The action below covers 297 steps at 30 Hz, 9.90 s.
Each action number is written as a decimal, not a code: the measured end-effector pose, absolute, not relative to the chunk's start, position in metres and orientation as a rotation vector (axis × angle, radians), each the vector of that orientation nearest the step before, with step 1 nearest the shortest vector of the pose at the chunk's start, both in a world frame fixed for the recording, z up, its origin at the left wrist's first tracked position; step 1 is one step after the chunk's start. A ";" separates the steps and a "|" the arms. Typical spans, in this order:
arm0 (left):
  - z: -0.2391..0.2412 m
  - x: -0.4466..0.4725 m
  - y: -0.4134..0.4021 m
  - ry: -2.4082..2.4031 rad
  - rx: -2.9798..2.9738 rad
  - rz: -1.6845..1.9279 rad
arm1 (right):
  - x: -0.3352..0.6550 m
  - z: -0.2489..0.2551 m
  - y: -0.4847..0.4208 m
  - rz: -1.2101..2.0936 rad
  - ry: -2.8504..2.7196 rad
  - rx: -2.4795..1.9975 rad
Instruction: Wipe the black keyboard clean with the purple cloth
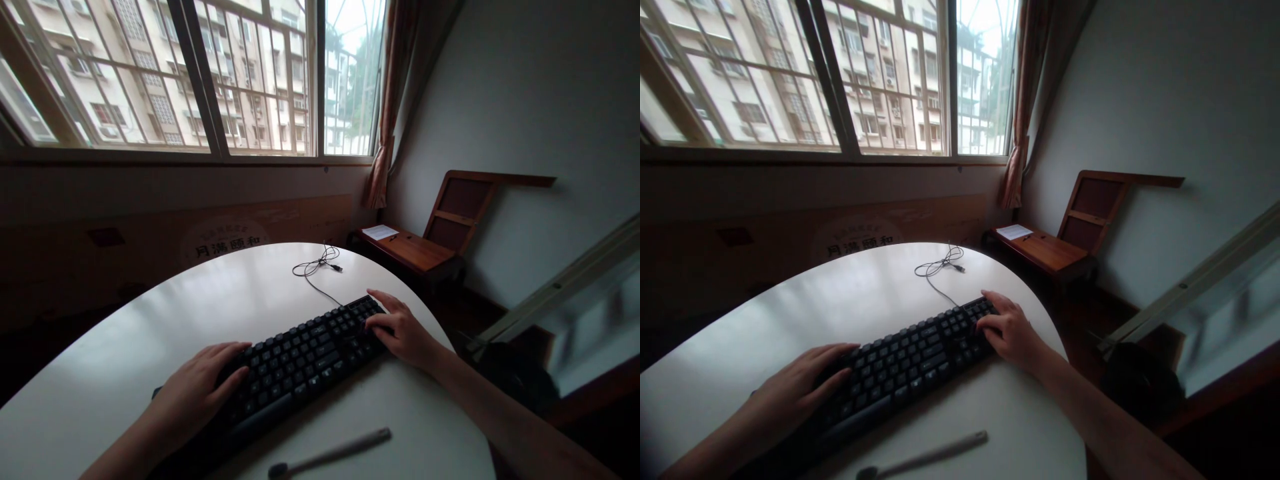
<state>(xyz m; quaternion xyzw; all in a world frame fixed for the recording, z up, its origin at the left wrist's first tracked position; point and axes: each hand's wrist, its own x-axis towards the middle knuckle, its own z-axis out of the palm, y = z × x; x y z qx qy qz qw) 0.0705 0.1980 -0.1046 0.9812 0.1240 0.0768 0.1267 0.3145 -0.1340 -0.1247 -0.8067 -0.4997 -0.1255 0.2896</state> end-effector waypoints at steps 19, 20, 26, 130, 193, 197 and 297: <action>-0.109 0.065 0.206 0.381 2.910 0.248 | 0.325 -0.130 -0.137 -0.432 -1.259 -2.167; -0.109 0.065 0.206 0.384 2.911 0.245 | 0.326 -0.130 -0.136 -0.441 -1.253 -2.166; -0.112 0.065 0.209 0.379 2.909 0.270 | 0.325 -0.127 -0.135 -0.416 -1.282 -2.150; -0.109 0.067 0.204 0.447 2.841 0.220 | 0.346 -0.129 -0.150 -0.170 -1.076 -2.179; -0.090 0.052 0.225 0.630 2.733 0.130 | 0.284 -0.059 -0.100 -0.119 -1.527 -2.122; -0.100 0.052 0.229 0.609 2.605 0.259 | 0.254 -0.036 -0.048 -0.103 -1.773 -1.977; -0.104 0.055 0.191 0.667 2.790 0.343 | 0.168 -0.111 0.041 0.177 -2.007 -1.284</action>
